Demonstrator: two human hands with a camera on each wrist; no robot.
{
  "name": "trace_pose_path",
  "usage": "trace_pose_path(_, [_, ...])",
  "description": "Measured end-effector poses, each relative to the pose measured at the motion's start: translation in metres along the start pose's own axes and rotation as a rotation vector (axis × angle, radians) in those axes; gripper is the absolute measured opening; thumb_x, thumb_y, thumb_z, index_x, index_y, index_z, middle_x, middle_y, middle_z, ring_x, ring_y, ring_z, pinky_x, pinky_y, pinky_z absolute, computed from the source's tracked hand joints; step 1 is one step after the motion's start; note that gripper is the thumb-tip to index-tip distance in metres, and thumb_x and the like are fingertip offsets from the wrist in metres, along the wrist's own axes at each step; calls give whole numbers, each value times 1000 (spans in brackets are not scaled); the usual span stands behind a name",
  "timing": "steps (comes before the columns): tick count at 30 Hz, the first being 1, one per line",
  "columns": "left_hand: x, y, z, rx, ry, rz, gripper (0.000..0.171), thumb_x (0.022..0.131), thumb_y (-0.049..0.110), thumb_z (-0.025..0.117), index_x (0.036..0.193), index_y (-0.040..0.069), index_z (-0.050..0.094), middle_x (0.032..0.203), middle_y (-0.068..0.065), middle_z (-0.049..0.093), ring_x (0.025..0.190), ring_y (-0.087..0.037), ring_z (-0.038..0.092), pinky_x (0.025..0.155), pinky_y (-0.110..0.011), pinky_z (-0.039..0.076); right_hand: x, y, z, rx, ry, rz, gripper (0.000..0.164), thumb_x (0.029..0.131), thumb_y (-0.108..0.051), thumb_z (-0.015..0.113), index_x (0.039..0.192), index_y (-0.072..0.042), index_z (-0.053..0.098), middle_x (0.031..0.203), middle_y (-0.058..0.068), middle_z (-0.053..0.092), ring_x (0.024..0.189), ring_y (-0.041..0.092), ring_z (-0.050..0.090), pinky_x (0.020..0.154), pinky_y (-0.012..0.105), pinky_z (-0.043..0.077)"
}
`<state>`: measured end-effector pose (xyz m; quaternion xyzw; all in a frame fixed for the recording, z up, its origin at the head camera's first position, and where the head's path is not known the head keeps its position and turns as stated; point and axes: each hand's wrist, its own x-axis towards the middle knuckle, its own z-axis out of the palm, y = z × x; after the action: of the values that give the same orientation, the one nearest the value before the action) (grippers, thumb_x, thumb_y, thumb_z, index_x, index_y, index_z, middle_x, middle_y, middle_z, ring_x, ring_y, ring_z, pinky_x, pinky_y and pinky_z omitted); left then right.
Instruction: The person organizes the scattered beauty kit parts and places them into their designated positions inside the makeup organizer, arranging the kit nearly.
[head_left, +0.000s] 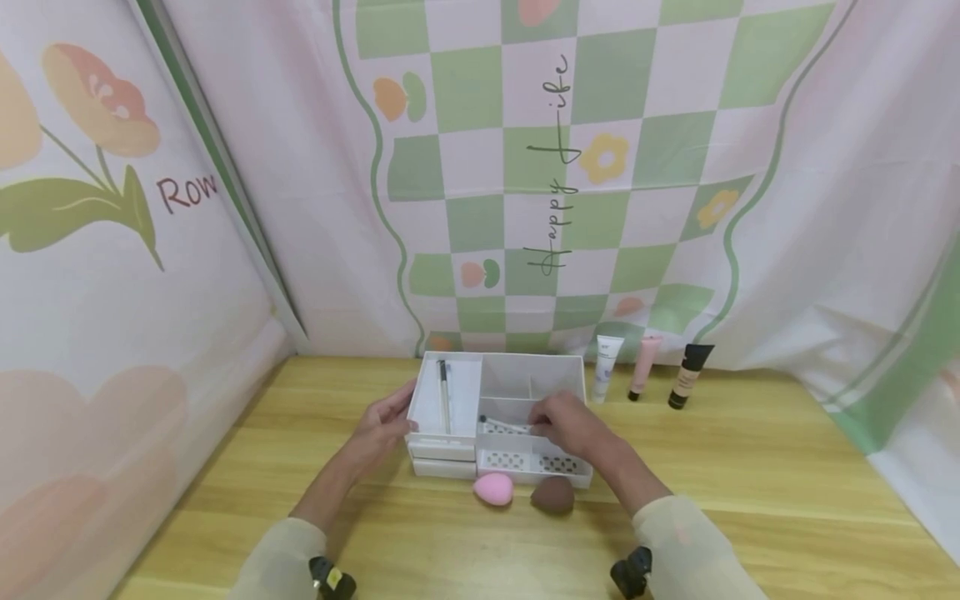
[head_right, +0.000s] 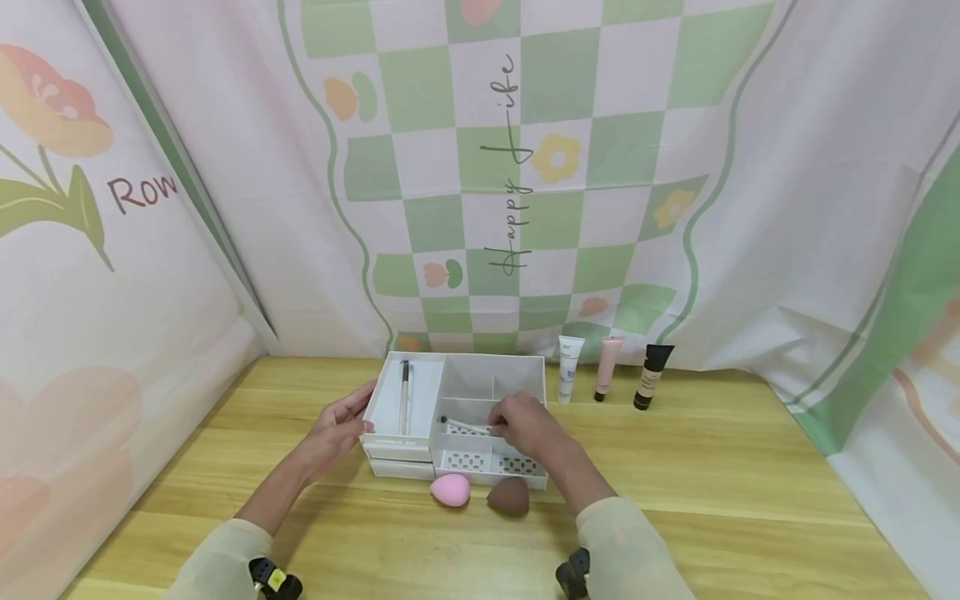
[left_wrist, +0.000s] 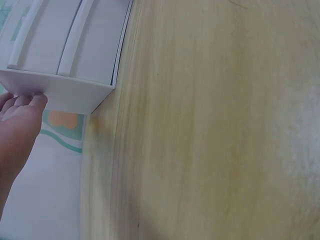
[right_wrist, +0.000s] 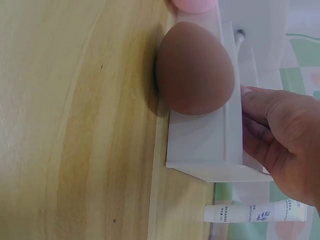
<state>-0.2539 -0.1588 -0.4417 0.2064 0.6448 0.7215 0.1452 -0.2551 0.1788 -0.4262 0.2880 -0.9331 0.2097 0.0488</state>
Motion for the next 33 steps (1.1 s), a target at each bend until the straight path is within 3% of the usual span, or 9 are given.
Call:
trace_pose_path(11, [0,0,-1,-1,-1,3,79,91,-8,49,159,-6,8,171,-23,0,159,-38,3,117,-14,34,-10,-4,-11,99,11,108,12,91,-7,69,100,-5,79,90,5,78,81,10,67,72,26,61])
trace_pose_path(19, [-1,1,-1,-4,12,7,78,92,-8,48,160,-6,10,171,-23,2,160,-37,4,117,-14,34,-19,-10,-15,148,28,75,13,94,-9,67,100,-7,78,89,1,77,79,6,65,68,20,57])
trace_pose_path(29, [-1,0,-1,-17,-4,8,79,92,-7,50,160,-5,10,171,-22,2,160,-37,4,118,-16,34,-31,-34,-9,204,-11,77,15,95,-12,67,105,-7,77,96,1,77,83,5,65,72,17,58])
trace_pose_path(33, [0,0,0,-20,-7,13,79,92,-7,50,160,-5,10,171,-22,2,160,-37,4,118,-16,34,-33,-41,-6,187,0,9,15,93,-10,68,104,-4,77,96,5,78,83,7,68,73,18,60])
